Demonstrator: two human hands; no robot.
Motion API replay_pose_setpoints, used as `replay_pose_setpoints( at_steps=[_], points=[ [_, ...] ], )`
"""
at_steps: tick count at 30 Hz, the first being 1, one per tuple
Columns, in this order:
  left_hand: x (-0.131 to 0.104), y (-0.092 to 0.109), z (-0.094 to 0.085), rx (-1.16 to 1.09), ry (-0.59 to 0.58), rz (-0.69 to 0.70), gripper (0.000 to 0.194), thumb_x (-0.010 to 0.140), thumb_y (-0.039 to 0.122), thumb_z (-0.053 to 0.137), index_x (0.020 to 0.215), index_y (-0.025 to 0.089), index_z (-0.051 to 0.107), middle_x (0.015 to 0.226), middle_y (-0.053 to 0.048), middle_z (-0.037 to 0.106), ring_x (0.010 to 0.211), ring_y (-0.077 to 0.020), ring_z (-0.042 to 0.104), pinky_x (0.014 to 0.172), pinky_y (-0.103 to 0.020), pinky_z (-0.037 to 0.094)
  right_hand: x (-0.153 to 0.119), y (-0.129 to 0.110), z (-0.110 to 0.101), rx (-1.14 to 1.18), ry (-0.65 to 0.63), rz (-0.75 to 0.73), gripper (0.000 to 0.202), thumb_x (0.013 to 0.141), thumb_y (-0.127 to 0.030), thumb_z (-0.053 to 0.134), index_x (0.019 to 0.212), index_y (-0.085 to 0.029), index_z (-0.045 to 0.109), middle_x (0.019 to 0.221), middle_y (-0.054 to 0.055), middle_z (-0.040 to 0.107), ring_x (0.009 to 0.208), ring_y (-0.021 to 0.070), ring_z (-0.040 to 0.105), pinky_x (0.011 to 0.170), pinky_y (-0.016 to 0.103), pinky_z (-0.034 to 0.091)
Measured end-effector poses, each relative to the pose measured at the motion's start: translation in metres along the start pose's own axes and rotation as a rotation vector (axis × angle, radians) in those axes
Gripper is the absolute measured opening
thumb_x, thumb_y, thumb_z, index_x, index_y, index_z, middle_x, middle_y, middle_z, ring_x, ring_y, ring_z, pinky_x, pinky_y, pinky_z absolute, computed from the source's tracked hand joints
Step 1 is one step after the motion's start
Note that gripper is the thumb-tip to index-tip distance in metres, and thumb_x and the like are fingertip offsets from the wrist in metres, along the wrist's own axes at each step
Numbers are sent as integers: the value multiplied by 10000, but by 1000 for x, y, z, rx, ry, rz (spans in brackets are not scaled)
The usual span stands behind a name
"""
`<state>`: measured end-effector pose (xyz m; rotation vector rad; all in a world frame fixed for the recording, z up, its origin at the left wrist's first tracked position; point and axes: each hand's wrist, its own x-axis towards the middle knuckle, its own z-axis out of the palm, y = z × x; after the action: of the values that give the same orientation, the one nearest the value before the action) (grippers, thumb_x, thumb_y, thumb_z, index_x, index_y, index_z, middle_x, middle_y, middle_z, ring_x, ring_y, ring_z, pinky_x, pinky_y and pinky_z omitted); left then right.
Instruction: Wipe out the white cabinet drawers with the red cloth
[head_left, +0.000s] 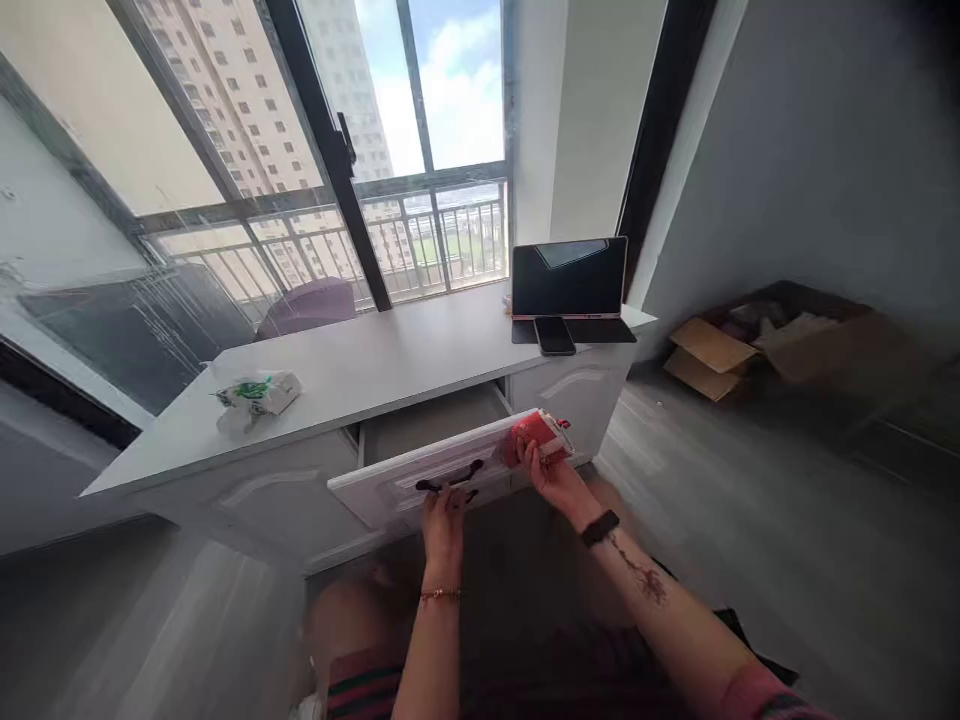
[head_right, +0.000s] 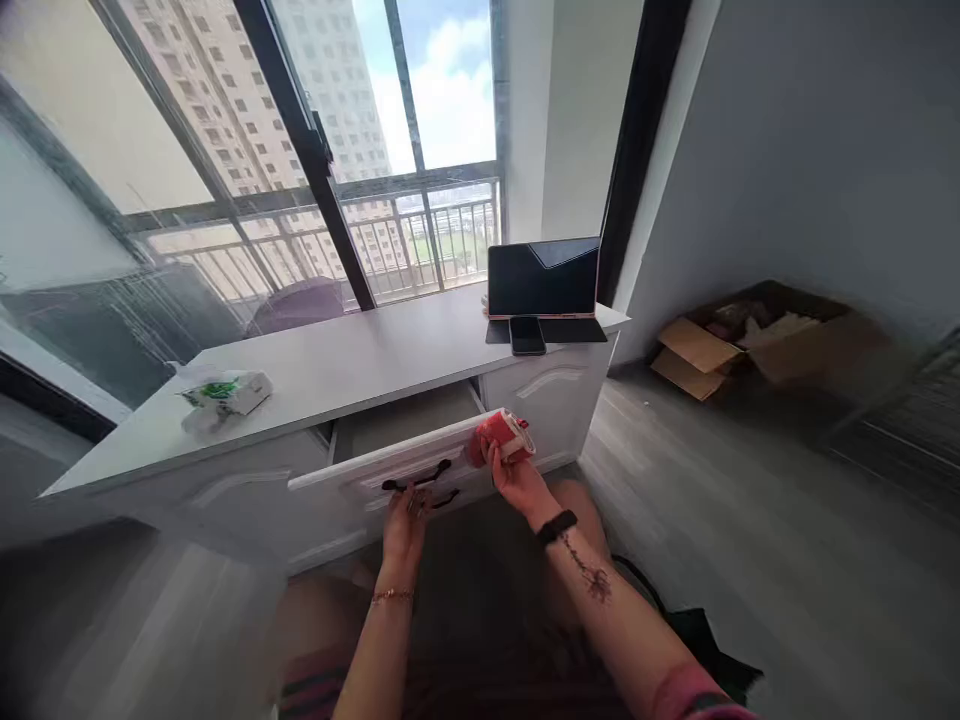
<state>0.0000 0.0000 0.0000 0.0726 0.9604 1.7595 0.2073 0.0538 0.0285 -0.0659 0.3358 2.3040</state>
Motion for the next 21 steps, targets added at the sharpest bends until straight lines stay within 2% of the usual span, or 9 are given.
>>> replay_pose_setpoints(
  at_steps=[3, 6, 8, 12, 15, 18, 21],
  points=[
    [0, -5, -3, 22, -15, 48, 245, 705, 133, 726, 663, 181, 490, 672, 36, 573, 710, -116, 617, 862, -365, 522, -5, -5, -2, -66, -42, -62, 389, 954, -99, 272, 1302, -177, 428, 1066, 51, 681, 849, 47, 685, 744, 123, 568],
    [1, -10, -6, 28, -18, 68, 266, 669, 167, 770, 674, 179, 505, 675, 45, 568, 719, -109, 614, 876, -367, 519, 0, -12, -17, -180, -18, -129, 369, 942, -91, 301, 1246, -197, 481, 1048, 40, 686, 856, 63, 686, 749, 158, 580],
    [3, -12, -7, 27, -16, 80, 273, 654, 179, 786, 677, 176, 514, 689, 46, 569, 722, -101, 607, 869, -359, 520, 9, -17, -35, -246, 51, -164, 325, 939, -105, 326, 1168, -194, 540, 1001, 37, 691, 833, 68, 685, 734, 159, 579],
    [7, -13, -8, 28, -1, 101, 255, 639, 194, 800, 712, 173, 557, 752, 40, 590, 750, -93, 603, 870, -339, 514, 31, -20, -82, -306, 294, -261, 314, 916, -87, 338, 980, -218, 616, 880, 4, 686, 774, 56, 672, 705, 142, 560],
    [12, -10, -8, 42, -17, 103, 261, 633, 190, 802, 677, 166, 546, 743, 39, 587, 768, -97, 606, 898, -348, 504, 44, -15, -114, -396, 367, -325, 309, 885, -87, 383, 919, -255, 640, 964, -7, 696, 911, 71, 663, 780, 185, 549],
    [19, -5, -3, 63, -18, 88, 266, 639, 165, 792, 653, 165, 526, 713, 43, 581, 743, -92, 602, 901, -352, 499, 55, -9, -135, -540, 387, -279, 274, 865, -105, 428, 883, -249, 660, 1026, 11, 695, 989, 101, 649, 802, 220, 532],
    [33, -1, 7, 72, 11, 72, 243, 671, 130, 757, 654, 171, 518, 681, 49, 570, 711, -91, 604, 892, -355, 497, 60, -6, -141, -672, 417, -146, 232, 860, -119, 451, 847, -208, 666, 981, 46, 696, 960, 130, 657, 807, 251, 518]
  ],
)
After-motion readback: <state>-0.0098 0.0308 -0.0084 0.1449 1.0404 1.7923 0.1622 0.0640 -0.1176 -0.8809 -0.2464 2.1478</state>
